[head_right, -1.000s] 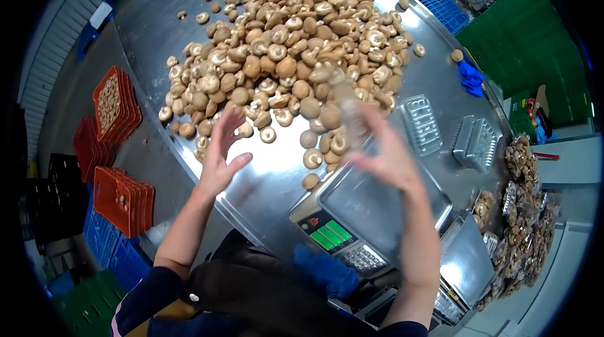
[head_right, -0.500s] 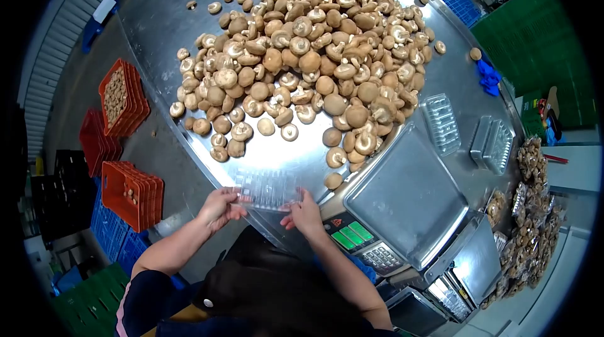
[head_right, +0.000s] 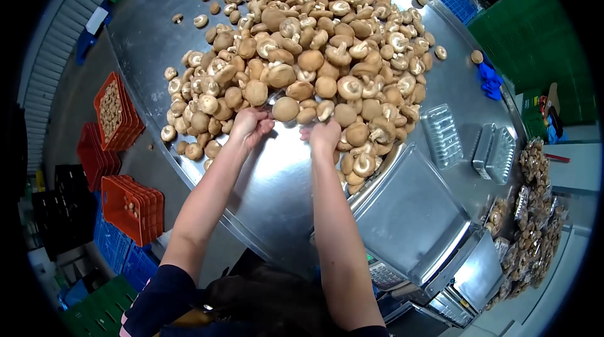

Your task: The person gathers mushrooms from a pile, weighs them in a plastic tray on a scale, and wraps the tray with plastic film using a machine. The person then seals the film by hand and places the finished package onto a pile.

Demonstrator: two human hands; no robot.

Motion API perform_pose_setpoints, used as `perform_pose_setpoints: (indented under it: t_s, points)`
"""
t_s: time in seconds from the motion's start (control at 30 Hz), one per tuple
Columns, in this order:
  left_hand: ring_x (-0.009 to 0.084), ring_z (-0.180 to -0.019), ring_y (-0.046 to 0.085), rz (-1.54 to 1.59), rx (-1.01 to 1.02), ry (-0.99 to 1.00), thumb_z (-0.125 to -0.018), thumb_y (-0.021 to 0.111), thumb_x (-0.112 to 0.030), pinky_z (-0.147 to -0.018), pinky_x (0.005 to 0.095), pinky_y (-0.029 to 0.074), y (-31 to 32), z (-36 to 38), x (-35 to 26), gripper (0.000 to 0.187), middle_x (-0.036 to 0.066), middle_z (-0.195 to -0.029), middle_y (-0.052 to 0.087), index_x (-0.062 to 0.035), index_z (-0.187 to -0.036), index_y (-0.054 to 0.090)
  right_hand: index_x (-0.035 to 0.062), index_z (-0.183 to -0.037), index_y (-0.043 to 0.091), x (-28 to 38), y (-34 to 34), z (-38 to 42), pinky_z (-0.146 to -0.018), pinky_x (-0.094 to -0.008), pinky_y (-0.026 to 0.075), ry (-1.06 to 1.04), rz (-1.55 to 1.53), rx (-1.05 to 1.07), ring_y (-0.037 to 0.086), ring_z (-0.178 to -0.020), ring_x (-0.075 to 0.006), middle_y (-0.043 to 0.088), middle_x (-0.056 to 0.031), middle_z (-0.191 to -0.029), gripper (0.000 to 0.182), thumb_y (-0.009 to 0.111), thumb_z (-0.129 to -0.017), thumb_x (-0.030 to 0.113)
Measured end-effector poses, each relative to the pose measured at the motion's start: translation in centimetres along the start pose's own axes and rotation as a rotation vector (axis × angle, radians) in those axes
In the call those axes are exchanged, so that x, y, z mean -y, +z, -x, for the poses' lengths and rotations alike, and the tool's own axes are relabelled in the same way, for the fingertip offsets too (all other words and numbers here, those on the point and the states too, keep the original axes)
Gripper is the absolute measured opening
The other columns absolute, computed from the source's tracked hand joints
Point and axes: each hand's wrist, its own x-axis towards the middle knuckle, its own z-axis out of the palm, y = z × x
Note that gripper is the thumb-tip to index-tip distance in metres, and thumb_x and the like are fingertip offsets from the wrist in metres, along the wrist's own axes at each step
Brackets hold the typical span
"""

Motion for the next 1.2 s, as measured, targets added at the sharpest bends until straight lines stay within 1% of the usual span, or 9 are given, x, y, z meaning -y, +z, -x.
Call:
perform_pose_setpoints:
  t_s: [0.2,0.43,0.7,0.8,0.87,0.93,1.07,1.13,1.2]
  points:
    - [0.0214,-0.051,0.058,-0.093,0.054,0.206,-0.093,0.037,0.001,-0.037,0.0259,0.042,0.6,1.5,2.4,0.037,0.015,-0.077,0.058,0.0,-0.13,0.041,-0.0001,-0.122,0.041,-1.2,-1.3,2.0,-0.036,-0.0277,0.045,-0.188,-0.095,-0.017,0.057,-0.044,-0.0177,0.057,-0.0138,-0.074,0.026,0.029,-0.098,0.003]
    - [0.0245,-0.05,0.059,-0.095,0.046,0.226,-0.091,0.041,0.004,-0.034,0.0274,0.043,0.2,8.1,2.3,0.046,0.025,-0.104,0.055,-0.0009,-0.136,0.034,0.0017,-0.136,0.033,-1.3,-3.1,7.4,-0.036,-0.0276,0.047,-0.207,-0.177,0.057,0.06,-0.048,-0.0202,0.059,-0.0175,-0.092,0.04,0.03,-0.097,0.002]
    - [0.0226,-0.048,0.059,-0.254,0.074,0.253,-0.087,0.046,0.001,-0.032,0.026,0.04,3.8,17.3,2.2,0.047,0.021,-0.102,0.057,0.0042,-0.133,0.036,0.0023,-0.137,0.027,2.0,-9.6,14.4,-0.038,-0.0266,0.048,-0.236,-0.092,0.084,0.059,-0.05,-0.0172,0.06,-0.0149,-0.077,0.041,0.036,-0.097,0.002]
    - [0.0165,-0.046,0.056,-0.356,0.148,0.261,-0.085,0.05,0.0,-0.032,0.0237,0.039,5.1,18.9,4.1,0.043,0.017,-0.101,0.059,0.0049,-0.127,0.045,0.0013,-0.134,0.033,2.7,-14.4,16.9,-0.041,-0.0246,0.049,-0.334,0.009,0.006,0.061,-0.058,-0.0162,0.063,-0.0148,-0.091,0.041,0.038,-0.094,-0.001]
    - [0.0132,-0.046,0.054,-0.539,0.193,0.25,-0.086,0.054,-0.004,-0.033,0.023,0.037,6.4,19.5,6.1,0.041,0.012,-0.101,0.06,0.0026,-0.126,0.047,0.0005,-0.132,0.039,1.8,-17.9,17.4,-0.054,-0.0228,0.052,-0.449,0.098,-0.133,0.063,-0.072,-0.0146,0.062,-0.0132,-0.105,0.041,0.039,-0.091,-0.005]
    - [0.0106,-0.047,0.053,-0.609,0.216,0.224,-0.086,0.057,-0.003,-0.037,0.0232,0.039,8.3,20.0,8.6,0.035,0.007,-0.094,0.06,0.0017,-0.12,0.052,-0.0007,-0.129,0.044,1.4,-21.7,18.6,-0.09,-0.0289,0.047,-0.522,0.21,-0.208,0.057,-0.104,-0.0163,0.056,-0.0127,-0.119,0.041,0.043,-0.088,-0.006]
    - [0.0173,-0.053,0.058,-0.779,0.375,0.277,-0.08,0.059,0.003,-0.047,0.0304,0.045,11.6,21.1,12.9,0.035,0.009,-0.081,0.06,0.0066,-0.114,0.052,-0.0005,-0.123,0.048,-0.6,-29.1,19.9,-0.105,-0.0384,0.035,-0.637,0.649,-0.405,0.041,-0.127,-0.0314,0.047,-0.0152,-0.132,0.044,0.054,-0.079,-0.002]
    - [0.0174,-0.057,0.058,-1.102,0.413,0.699,-0.078,0.063,0.001,-0.053,0.0301,0.048,12.0,20.3,15.4,0.039,0.009,-0.079,0.06,0.005,-0.115,0.053,0.0003,-0.123,0.048,-1.4,-31.3,20.4,-0.109,-0.0403,0.029,-0.643,0.773,-0.436,0.034,-0.133,-0.0334,0.045,-0.0152,-0.135,0.045,0.055,-0.078,-0.002]
    - [0.0255,-0.072,0.062,-1.167,0.405,0.722,-0.075,0.067,-0.002,-0.065,0.035,0.049,12.5,20.5,16.5,0.042,0.015,-0.079,0.063,0.0054,-0.115,0.054,0.001,-0.123,0.048,-2.4,-33.0,20.5,-0.111,-0.0412,0.026,-0.605,0.875,-0.439,0.031,-0.135,-0.0343,0.044,-0.0149,-0.136,0.046,0.056,-0.077,-0.001]
